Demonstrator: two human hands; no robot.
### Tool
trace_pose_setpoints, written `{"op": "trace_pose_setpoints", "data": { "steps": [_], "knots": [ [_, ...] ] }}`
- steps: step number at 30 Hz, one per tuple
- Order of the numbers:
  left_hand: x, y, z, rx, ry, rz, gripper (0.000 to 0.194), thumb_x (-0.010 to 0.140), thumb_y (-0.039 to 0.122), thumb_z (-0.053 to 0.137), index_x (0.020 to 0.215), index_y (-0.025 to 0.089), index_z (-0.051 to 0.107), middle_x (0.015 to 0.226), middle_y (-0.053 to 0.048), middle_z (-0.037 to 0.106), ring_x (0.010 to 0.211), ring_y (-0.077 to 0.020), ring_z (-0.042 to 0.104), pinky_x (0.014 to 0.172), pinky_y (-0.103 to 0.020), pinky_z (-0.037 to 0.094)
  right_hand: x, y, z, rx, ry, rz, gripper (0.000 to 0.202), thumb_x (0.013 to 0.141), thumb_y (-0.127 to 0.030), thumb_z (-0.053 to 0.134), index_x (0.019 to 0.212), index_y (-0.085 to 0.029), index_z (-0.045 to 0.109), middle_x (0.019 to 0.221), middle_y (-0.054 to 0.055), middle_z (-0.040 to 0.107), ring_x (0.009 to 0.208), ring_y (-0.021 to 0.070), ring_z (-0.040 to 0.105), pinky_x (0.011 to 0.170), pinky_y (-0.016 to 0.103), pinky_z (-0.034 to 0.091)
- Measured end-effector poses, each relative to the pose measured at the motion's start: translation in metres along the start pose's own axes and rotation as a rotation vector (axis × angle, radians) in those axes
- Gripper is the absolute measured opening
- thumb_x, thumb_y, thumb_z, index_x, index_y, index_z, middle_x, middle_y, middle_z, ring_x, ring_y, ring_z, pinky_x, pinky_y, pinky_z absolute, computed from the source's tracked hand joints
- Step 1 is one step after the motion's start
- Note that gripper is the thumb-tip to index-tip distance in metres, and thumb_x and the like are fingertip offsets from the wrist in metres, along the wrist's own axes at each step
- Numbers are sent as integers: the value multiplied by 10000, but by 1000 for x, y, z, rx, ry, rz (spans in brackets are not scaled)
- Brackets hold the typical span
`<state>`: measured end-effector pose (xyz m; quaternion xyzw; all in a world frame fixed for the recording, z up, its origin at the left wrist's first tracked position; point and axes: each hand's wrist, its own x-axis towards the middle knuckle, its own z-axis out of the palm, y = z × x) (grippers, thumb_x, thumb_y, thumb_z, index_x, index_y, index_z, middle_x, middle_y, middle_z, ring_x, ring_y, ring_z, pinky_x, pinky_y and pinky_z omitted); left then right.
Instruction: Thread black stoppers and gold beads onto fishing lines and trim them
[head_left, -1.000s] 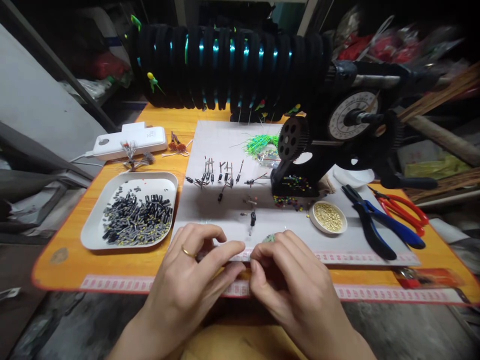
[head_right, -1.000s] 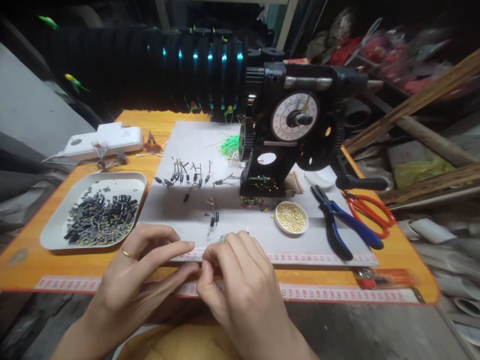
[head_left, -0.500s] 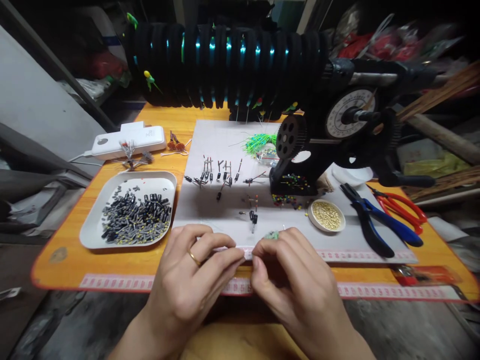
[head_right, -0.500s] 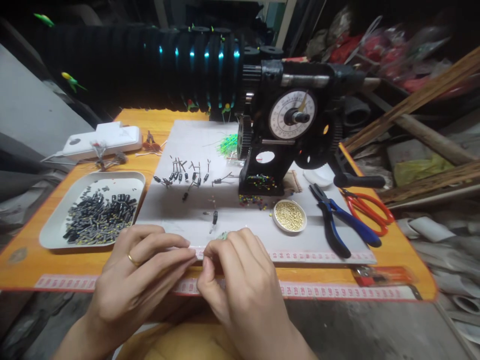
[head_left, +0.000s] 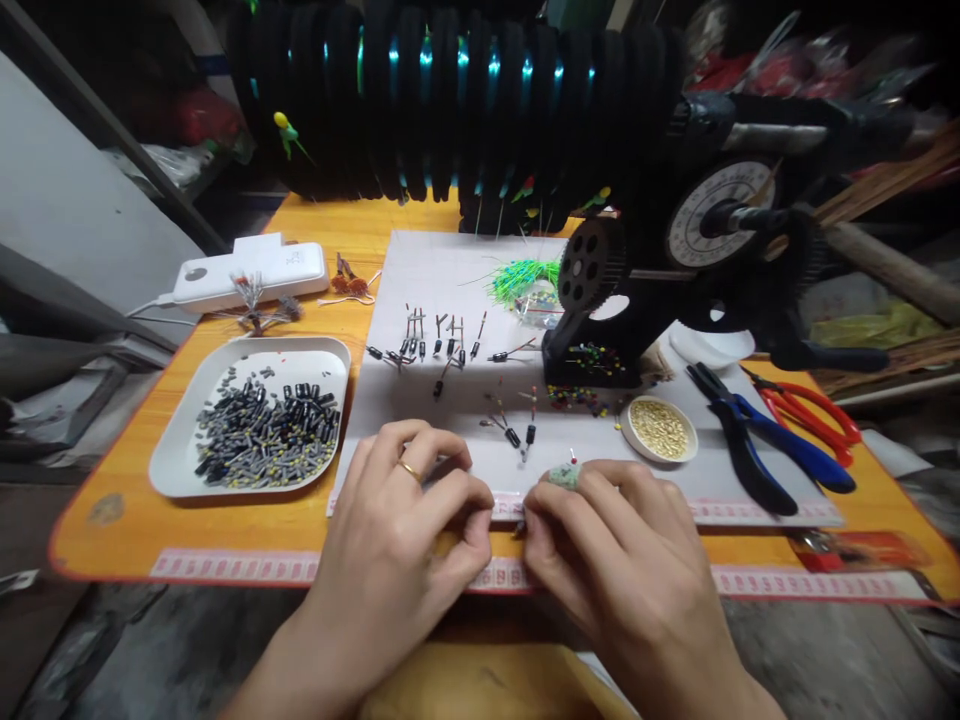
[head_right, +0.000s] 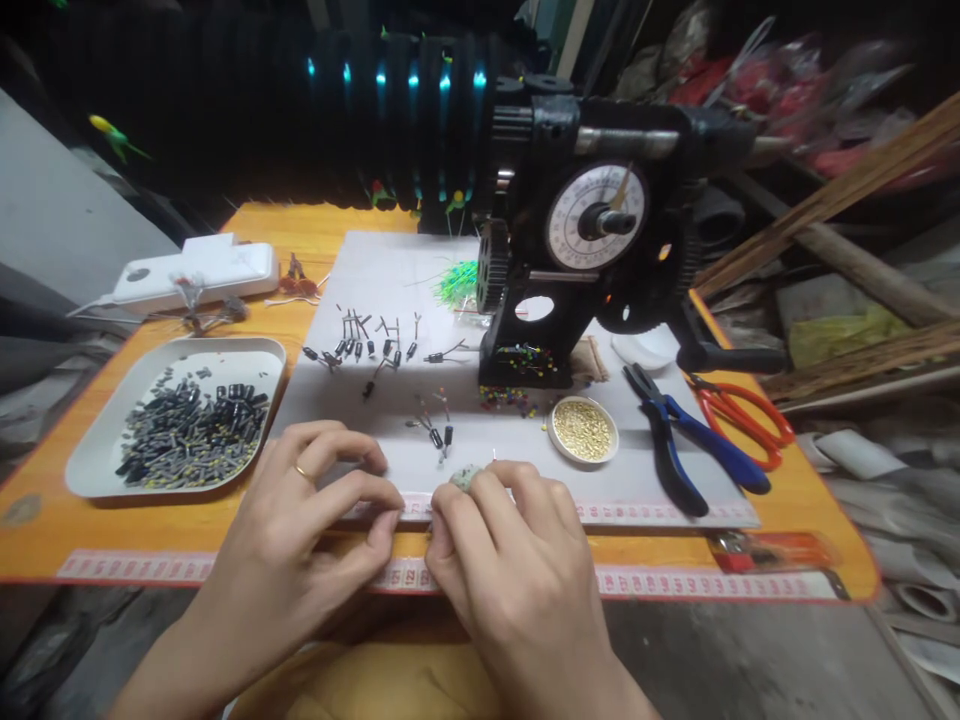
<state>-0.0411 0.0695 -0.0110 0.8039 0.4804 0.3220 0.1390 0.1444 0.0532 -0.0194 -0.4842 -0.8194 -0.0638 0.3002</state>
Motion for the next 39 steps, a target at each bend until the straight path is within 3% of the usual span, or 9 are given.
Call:
{"op": "trace_pose_setpoints", "data": {
  "steps": [14,27,39],
  "knots": [
    [2,2,8,-4,54,-39,121,815,114,694,765,220,726,914,-61,666,974,-277,529,810,-450,433,-9,11,-7,-33,-95,44,34,913,-168,633,893,-185,655,729,40,599,811,235,512,698,341,348],
    [0,-2,16,-24,116,-15,125,811,108,696,777,229,702,872,-35,669,958,-264,526,823,-440,385,-11,12,-4,-6,-68,109,71,884,-126,651,881,-198,651,749,38,622,828,231,525,714,355,367],
    [0,-9,7,74,24,71,138,795,130,723,830,262,705,873,-14,680,960,-255,539,803,-389,391,-16,14,-7,2,-48,161,89,881,-125,643,872,-214,646,768,35,626,818,226,531,722,359,368]
  ]
}}
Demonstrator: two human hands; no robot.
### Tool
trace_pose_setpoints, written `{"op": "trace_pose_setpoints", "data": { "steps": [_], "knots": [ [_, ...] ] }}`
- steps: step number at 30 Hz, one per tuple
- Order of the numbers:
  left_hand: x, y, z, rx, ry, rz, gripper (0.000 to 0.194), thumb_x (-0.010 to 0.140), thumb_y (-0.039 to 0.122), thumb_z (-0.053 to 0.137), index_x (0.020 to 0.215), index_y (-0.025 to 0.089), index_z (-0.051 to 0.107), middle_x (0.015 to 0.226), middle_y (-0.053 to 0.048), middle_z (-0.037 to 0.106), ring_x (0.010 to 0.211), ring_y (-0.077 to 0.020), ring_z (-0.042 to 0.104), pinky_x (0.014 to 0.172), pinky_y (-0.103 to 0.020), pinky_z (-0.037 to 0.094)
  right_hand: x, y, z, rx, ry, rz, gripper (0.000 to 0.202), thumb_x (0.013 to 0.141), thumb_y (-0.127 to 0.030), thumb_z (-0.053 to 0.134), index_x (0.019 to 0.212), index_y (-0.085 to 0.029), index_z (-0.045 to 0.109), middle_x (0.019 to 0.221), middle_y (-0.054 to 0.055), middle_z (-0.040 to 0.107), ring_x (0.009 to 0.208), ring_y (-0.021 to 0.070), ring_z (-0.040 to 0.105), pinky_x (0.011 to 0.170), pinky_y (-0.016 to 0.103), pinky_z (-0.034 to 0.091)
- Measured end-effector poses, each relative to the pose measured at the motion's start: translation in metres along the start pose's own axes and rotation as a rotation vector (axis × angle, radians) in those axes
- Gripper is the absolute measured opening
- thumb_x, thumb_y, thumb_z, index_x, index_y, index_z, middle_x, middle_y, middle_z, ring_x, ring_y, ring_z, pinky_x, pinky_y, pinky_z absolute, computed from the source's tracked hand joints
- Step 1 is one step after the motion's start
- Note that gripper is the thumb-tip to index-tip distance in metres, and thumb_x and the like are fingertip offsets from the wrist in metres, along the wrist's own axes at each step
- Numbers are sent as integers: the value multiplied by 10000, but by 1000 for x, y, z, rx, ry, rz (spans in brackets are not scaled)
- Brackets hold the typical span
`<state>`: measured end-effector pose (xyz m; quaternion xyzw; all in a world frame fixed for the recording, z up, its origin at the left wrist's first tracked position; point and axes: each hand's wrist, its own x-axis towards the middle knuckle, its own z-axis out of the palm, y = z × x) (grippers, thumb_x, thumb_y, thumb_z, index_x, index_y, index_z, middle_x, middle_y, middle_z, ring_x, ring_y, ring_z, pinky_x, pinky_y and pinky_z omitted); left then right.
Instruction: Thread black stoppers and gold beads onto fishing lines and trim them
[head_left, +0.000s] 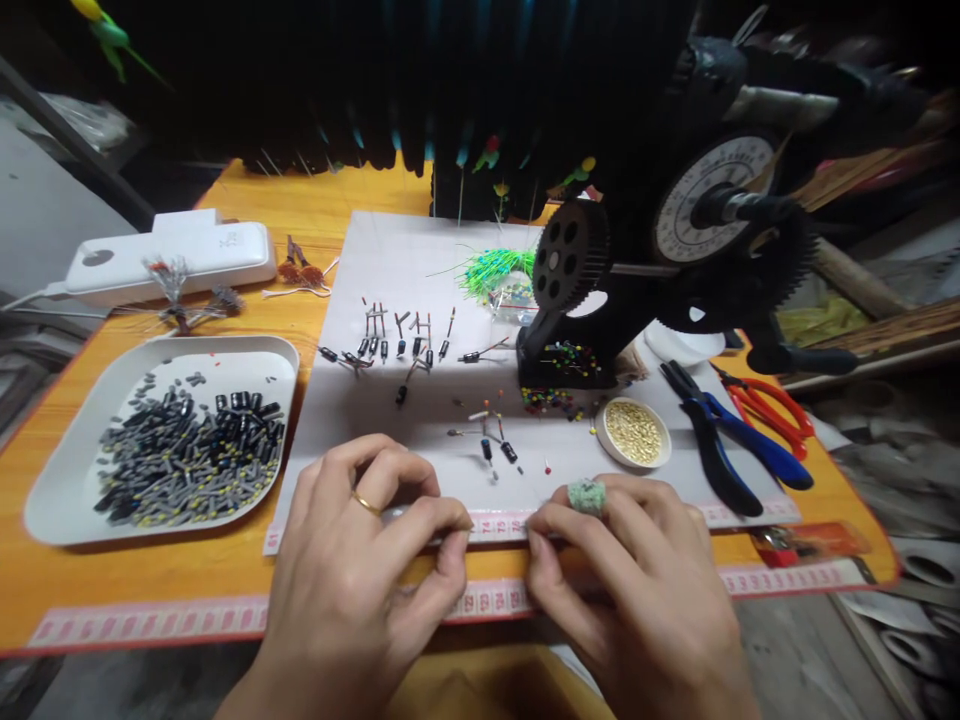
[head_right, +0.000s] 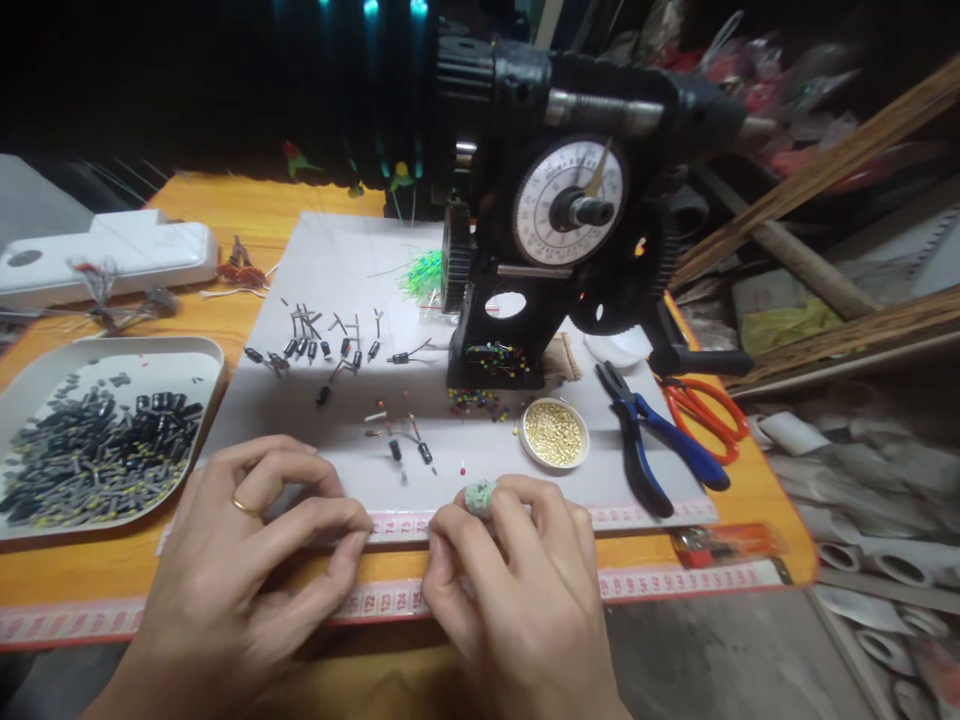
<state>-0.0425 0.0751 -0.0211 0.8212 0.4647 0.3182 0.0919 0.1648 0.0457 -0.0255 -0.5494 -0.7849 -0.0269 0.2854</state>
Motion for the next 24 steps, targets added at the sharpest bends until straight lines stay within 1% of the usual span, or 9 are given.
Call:
{"op": "trace_pose_setpoints", "data": {
  "steps": [5,10,15,18,22,24],
  "knots": [
    [-1,0,2,-3,14,-11,132,789,126,719,818,254,705,862,-20,668,964,-260,539,813,-395,380,-2,-1,1,18,22,46,92,886,-131,632,847,-210,657,760,48,611,839,239,528,760,385,385],
    [-1,0,3,6,3,12,137,783,122,722,835,247,702,855,-20,670,959,-263,536,801,-393,373,-3,1,-2,10,-9,24,79,888,-133,648,873,-211,652,776,42,617,846,232,532,803,399,407],
    [1,1,2,-12,20,-8,136,795,107,701,824,240,689,815,-11,678,930,-254,523,794,-387,373,-3,3,-4,4,-3,26,84,875,-117,663,870,-201,654,762,47,622,843,240,538,794,404,426],
    [1,2,3,-11,-3,10,141,787,120,718,841,248,695,811,1,694,921,-251,520,795,-384,376,-3,3,-4,-4,-3,2,84,859,-116,679,875,-197,660,763,48,623,836,238,540,781,399,429],
    [1,3,3,-27,30,-38,120,808,129,687,820,248,694,790,0,703,918,-258,518,808,-397,379,-3,5,-5,-37,0,-25,86,847,-118,688,874,-193,656,754,48,626,827,239,541,751,385,428],
    [1,3,2,-17,23,-33,127,801,128,691,813,254,693,781,8,707,911,-256,517,802,-395,377,-3,5,-6,-44,-2,-23,88,842,-116,693,863,-191,652,749,47,631,830,240,546,750,384,426]
  ]
}}
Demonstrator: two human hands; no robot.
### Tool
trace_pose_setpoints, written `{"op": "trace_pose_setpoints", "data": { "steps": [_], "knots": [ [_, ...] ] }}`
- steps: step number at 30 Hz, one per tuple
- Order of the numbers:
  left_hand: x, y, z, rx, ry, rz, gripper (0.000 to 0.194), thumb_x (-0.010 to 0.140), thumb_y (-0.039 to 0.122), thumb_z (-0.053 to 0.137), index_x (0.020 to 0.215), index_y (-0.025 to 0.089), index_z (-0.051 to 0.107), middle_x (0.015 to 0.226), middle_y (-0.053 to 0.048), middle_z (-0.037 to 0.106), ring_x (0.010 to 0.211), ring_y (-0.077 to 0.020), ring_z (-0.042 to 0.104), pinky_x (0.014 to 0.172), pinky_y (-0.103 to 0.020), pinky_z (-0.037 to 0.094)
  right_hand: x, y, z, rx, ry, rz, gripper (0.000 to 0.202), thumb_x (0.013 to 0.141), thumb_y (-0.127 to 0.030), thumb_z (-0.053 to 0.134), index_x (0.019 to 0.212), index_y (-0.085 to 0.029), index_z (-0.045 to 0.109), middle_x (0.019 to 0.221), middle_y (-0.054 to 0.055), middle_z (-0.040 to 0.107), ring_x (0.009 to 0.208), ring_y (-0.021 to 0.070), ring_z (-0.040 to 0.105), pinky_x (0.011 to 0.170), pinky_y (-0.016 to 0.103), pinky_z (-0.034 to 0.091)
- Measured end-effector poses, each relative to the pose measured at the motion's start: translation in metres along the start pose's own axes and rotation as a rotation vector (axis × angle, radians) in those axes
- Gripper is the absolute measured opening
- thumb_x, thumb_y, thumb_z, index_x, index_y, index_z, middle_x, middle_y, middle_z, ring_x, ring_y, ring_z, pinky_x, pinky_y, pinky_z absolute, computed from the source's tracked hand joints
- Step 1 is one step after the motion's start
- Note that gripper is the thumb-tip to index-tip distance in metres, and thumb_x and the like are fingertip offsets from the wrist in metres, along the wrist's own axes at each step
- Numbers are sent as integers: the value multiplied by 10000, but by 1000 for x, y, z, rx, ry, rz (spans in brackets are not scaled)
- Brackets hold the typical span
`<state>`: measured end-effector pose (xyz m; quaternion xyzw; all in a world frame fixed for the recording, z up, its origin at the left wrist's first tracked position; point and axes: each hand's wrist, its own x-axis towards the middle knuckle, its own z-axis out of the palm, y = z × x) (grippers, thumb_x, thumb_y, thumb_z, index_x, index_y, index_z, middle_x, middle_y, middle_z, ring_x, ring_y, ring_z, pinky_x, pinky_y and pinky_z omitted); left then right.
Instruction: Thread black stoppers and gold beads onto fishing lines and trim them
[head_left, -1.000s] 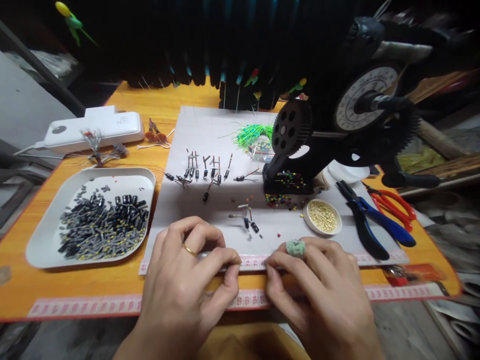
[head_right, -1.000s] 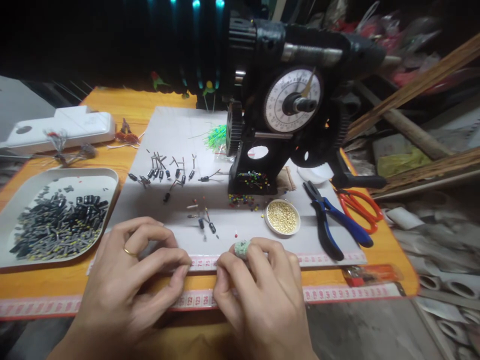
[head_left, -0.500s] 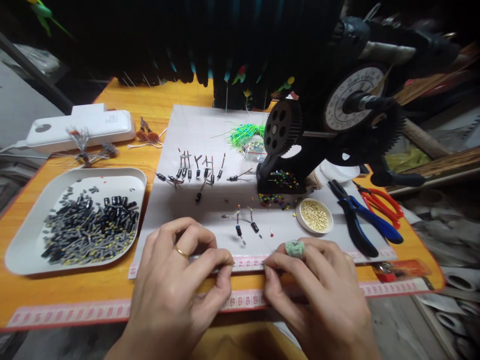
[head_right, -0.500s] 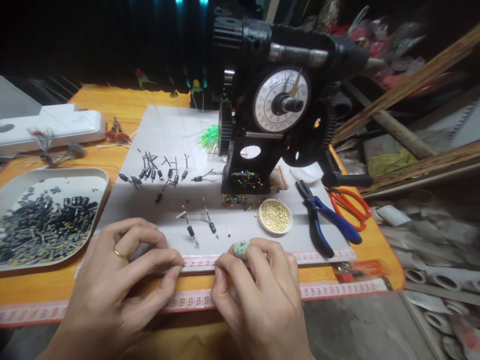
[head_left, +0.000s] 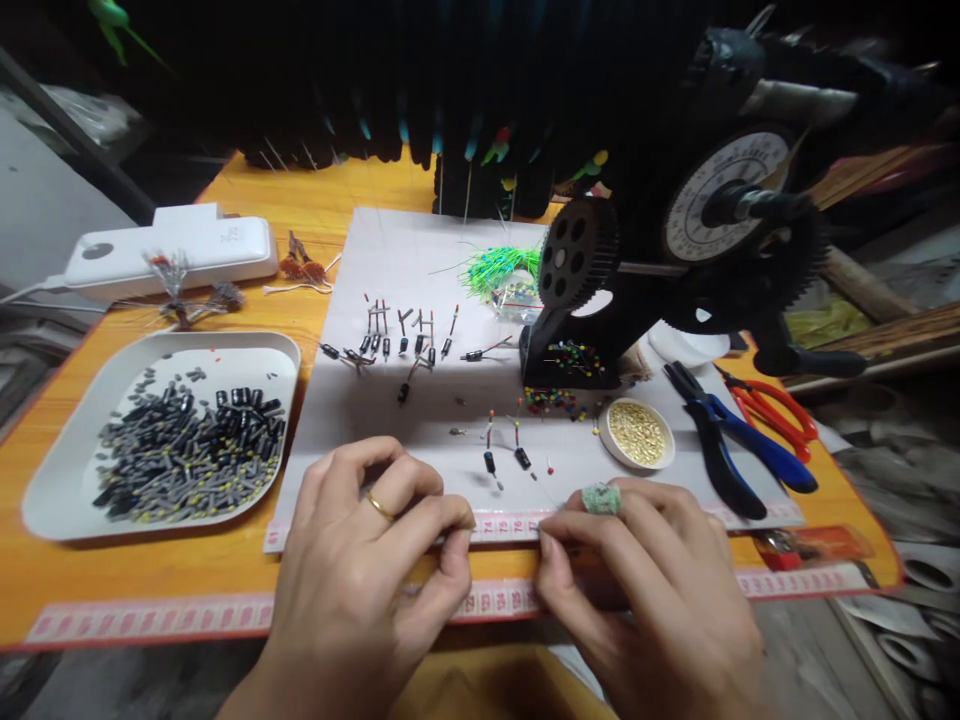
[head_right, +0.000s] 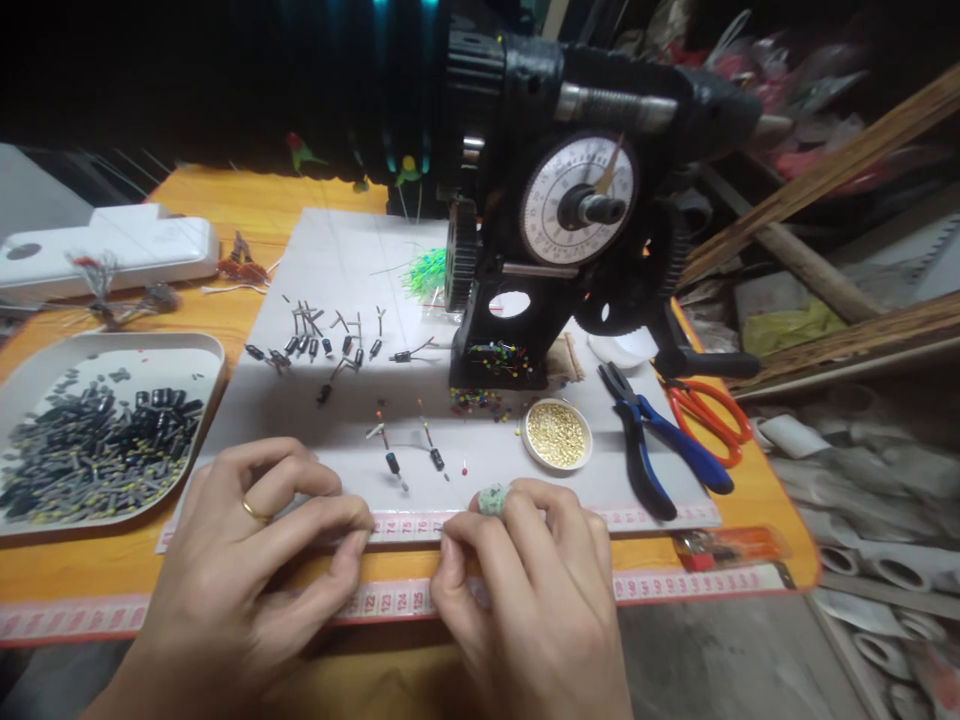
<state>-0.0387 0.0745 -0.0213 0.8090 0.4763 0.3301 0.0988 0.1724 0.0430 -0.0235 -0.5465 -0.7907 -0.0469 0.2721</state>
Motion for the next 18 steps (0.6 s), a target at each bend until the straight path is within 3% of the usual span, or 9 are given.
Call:
{"op": "trace_pose_setpoints", "data": {
  "steps": [3,18],
  "knots": [
    [0,-1,-1,13,-31,27,130,795,137,703,827,263,697,789,16,715,911,-258,516,794,-395,370,-1,0,-1,-6,2,-6,99,829,-114,703,853,-191,645,742,44,637,840,243,553,754,382,423],
    [0,6,3,-63,47,-80,117,818,135,673,773,241,690,761,0,686,903,-253,515,828,-409,374,1,1,-4,7,-32,-29,94,839,-118,704,861,-184,642,764,49,630,849,239,542,763,371,405]
  ]
}}
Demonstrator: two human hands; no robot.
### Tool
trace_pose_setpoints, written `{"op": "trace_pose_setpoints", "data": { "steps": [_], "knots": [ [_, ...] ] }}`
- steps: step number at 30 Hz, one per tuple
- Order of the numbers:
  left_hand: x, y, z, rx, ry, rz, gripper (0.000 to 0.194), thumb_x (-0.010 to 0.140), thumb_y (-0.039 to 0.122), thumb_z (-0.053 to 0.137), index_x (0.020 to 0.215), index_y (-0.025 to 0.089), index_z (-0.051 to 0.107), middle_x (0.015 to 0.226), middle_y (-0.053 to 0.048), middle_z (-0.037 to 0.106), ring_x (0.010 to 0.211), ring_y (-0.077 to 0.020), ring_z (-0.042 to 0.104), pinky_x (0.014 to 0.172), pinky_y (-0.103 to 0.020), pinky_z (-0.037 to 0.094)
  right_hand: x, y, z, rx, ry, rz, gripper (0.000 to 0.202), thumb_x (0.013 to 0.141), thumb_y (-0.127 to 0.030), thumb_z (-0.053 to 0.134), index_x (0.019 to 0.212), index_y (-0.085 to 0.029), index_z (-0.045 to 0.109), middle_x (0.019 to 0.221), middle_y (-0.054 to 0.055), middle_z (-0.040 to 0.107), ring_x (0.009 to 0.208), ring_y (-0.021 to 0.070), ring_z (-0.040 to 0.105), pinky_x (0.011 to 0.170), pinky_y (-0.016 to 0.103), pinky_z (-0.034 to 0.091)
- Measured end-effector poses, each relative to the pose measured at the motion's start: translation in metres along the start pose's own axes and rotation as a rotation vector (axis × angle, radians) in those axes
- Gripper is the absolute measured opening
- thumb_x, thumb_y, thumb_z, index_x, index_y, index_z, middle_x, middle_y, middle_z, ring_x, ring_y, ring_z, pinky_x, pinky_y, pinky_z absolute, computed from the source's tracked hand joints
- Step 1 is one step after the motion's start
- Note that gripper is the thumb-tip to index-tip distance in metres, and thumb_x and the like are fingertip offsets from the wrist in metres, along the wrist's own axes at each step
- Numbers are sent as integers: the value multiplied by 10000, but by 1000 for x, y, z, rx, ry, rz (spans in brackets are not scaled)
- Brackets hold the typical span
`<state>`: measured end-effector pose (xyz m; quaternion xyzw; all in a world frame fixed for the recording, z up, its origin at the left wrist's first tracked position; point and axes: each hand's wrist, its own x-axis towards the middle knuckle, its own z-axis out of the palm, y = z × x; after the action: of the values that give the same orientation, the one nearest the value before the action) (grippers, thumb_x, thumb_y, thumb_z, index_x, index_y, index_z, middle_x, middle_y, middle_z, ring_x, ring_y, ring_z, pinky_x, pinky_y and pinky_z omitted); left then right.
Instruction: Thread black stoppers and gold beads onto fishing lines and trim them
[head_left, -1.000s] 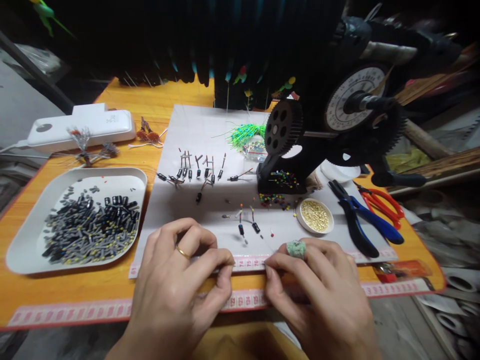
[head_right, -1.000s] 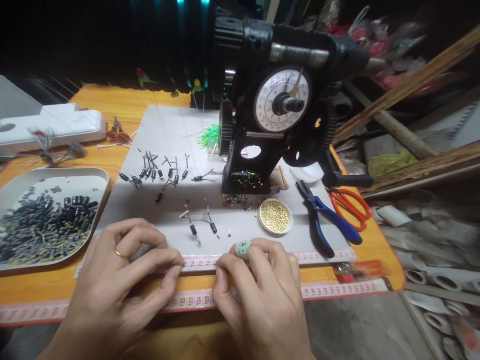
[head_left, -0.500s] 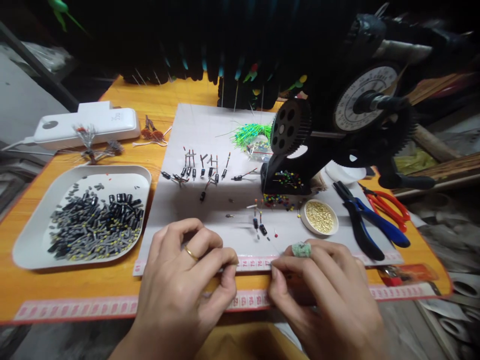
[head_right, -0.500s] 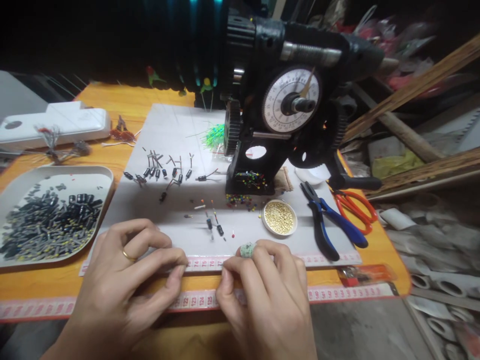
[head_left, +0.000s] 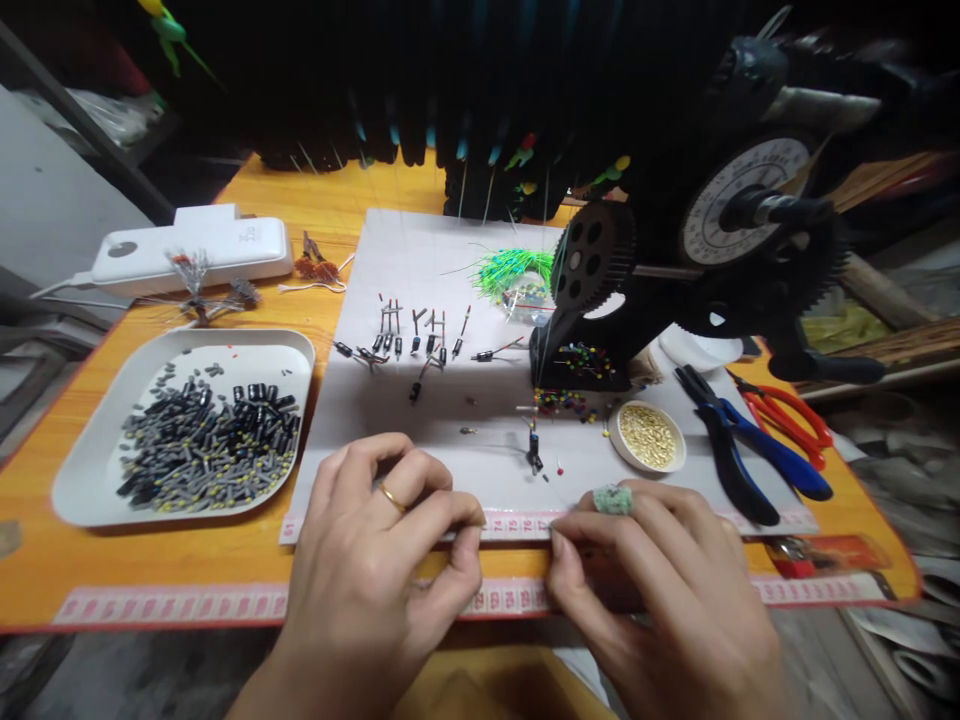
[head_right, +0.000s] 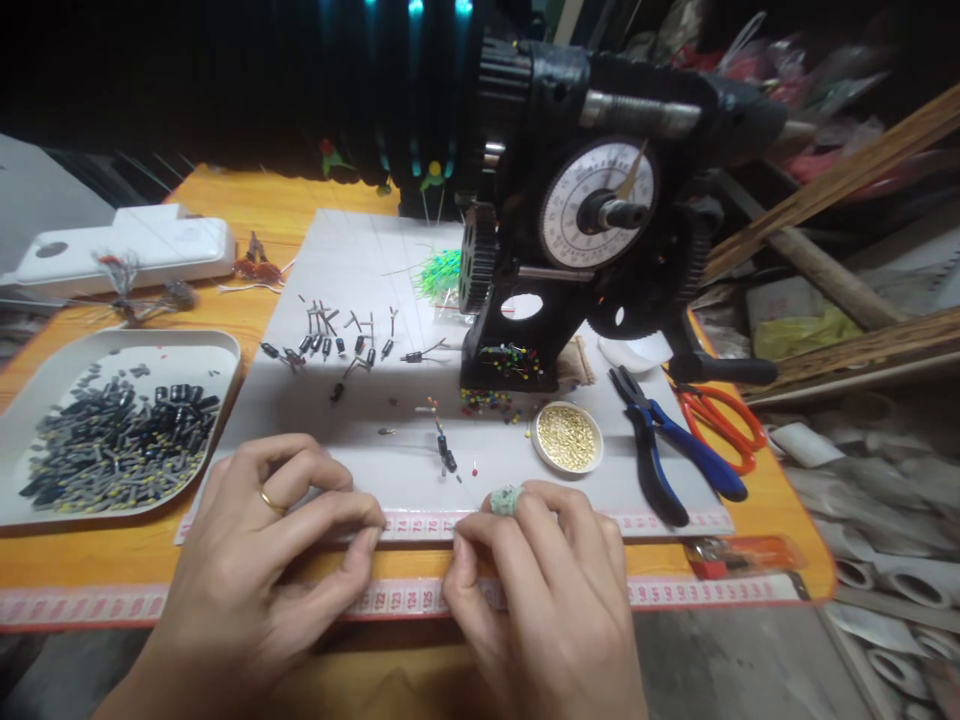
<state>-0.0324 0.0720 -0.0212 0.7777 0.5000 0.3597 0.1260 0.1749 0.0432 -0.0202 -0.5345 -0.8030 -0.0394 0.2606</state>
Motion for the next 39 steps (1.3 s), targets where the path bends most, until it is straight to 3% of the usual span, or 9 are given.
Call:
{"op": "trace_pose_setpoints", "data": {
  "steps": [8,18,22,25,28,31,35,39],
  "knots": [
    [-1,-4,-4,56,-69,35,103,796,139,710,798,242,700,808,-4,679,914,-248,531,802,-375,367,-2,-1,0,12,6,24,76,852,-132,700,868,-189,654,770,45,626,839,231,533,756,360,399],
    [-1,1,0,1,-15,29,117,812,98,671,795,212,683,786,-10,676,921,-251,509,837,-397,345,2,-4,3,42,42,50,102,843,-83,680,850,-173,633,743,47,608,829,229,524,738,358,393],
    [-2,1,-4,12,-28,60,132,828,74,657,823,204,679,856,-35,663,977,-260,512,865,-411,366,0,-2,1,23,4,-5,88,856,-110,679,880,-171,620,759,46,598,819,226,502,717,352,374],
    [-7,7,-11,-17,34,102,172,835,40,640,847,211,657,869,-40,628,1028,-248,489,916,-385,391,-6,-5,-3,63,41,-9,96,873,-95,642,903,-172,593,770,41,589,796,207,502,713,343,385],
    [-19,16,-17,22,62,224,235,784,-1,658,871,213,614,814,-14,624,931,-204,506,896,-317,428,-16,-14,-6,310,72,104,152,882,-56,586,911,-201,551,750,0,583,696,150,532,675,296,433],
    [-38,23,-14,-103,-32,277,308,745,-43,634,922,200,569,750,12,617,757,-148,535,747,-243,482,-26,-26,-6,835,-2,407,106,953,-139,538,915,-239,531,814,-17,627,583,91,560,559,226,452],
    [-60,28,-3,-341,-111,117,267,825,-36,535,933,208,545,724,12,596,651,-119,562,620,-214,479,-32,-41,-3,1631,-176,774,175,972,-357,593,894,-224,510,881,11,682,503,65,611,469,187,458],
    [-59,36,-6,-615,-216,-242,150,948,146,507,926,234,626,828,-16,635,732,-138,641,639,-215,507,-34,-50,-5,1955,-223,867,233,919,-361,691,872,-190,538,721,-24,667,534,72,661,513,164,493]
  ]
}}
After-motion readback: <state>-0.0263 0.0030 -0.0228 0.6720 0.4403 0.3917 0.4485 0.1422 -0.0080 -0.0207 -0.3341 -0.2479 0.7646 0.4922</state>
